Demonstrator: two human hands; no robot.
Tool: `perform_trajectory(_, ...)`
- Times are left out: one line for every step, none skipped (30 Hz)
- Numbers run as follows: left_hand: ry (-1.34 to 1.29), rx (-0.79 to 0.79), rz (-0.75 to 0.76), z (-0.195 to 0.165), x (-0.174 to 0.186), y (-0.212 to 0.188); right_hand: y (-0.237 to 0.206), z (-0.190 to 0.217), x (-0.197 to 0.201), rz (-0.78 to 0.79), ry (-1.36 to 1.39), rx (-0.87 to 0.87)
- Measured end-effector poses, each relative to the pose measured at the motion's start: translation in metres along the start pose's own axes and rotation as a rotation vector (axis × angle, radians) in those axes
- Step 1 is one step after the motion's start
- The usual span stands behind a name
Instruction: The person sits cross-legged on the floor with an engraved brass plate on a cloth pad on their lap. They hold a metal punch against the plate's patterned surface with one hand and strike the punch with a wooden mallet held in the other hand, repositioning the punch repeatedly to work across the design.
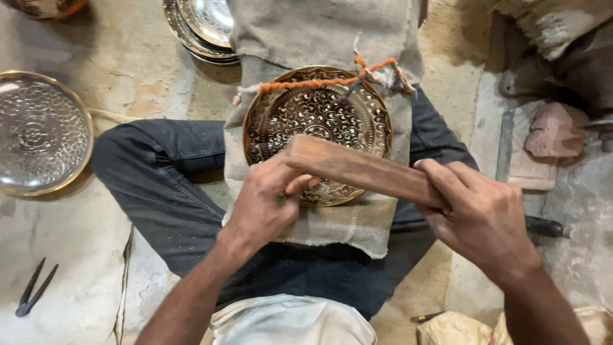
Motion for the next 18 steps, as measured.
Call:
perform_trajectory(0.030,0.013,0.006,0.000,0.001,-0.001,0.001,0.002,0.001,-0.054,0.068,0.016)
perform_trajectory(0.059,0.025,0.012,-0.001,0.001,-0.001,0.002,0.004,0.000,-0.109,0.134,0.031)
perform_trajectory(0.032,0.061,0.007,-0.001,0.002,-0.002,0.004,0.005,-0.001,-0.162,0.200,0.044)
perform_trajectory(0.006,0.096,0.001,-0.001,0.002,-0.002,0.005,0.005,-0.003,-0.168,0.271,0.000)
perform_trajectory(-0.019,0.128,-0.007,0.000,0.002,-0.001,0.006,0.005,-0.007,-0.175,0.342,-0.041)
perform_trajectory(-0.020,0.111,-0.021,-0.001,0.003,0.000,0.006,0.005,-0.010,-0.180,0.414,-0.082)
perform_trajectory(-0.022,0.094,-0.034,-0.001,0.003,0.001,0.005,0.006,-0.013,-0.188,0.479,-0.071)
perform_trajectory(-0.025,0.078,-0.045,-0.002,0.003,0.002,0.003,0.009,-0.015,-0.194,0.544,-0.062)
perform_trajectory(-0.016,0.079,-0.044,-0.002,0.002,0.003,0.001,0.010,-0.018,-0.199,0.609,-0.054)
perform_trajectory(-0.005,0.081,-0.042,-0.001,0.002,0.004,-0.002,0.013,-0.020,-0.242,0.744,-0.069)
perform_trajectory(0.005,0.083,-0.040,-0.001,0.003,0.004,-0.006,0.016,-0.024,-0.284,0.880,-0.084)
perform_trajectory(0.011,0.073,-0.042,-0.002,0.003,0.005,-0.007,0.018,-0.027,-0.323,1.015,-0.100)
perform_trajectory(0.016,0.061,-0.043,-0.002,0.004,0.005,-0.007,0.021,-0.033,-0.299,1.101,-0.093)
perform_trajectory(0.021,0.050,-0.045,-0.003,0.005,0.005,-0.007,0.023,-0.039,-0.272,1.185,-0.087)
perform_trajectory(0.020,0.060,-0.043,-0.003,0.005,0.005,-0.005,0.026,-0.044,-0.246,1.270,-0.079)
perform_trajectory(0.019,0.069,-0.043,-0.003,0.006,0.005,-0.004,0.026,-0.049,-0.248,1.281,-0.085)
perform_trajectory(0.019,0.079,-0.042,-0.003,0.006,0.005,-0.003,0.026,-0.053,-0.248,1.292,-0.091)
perform_trajectory(0.015,0.079,-0.046,-0.004,0.006,0.006,0.000,0.026,-0.057,-0.250,1.303,-0.092)
Point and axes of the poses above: each hand's wrist, its own y-axis towards the middle knuckle, its own x-axis out of the back of the hand, z = x × y, the point moved 3 cm from there along y, towards the middle knuckle, and after that the axes turned 3 degrees about -z, right-handed, at the moved point
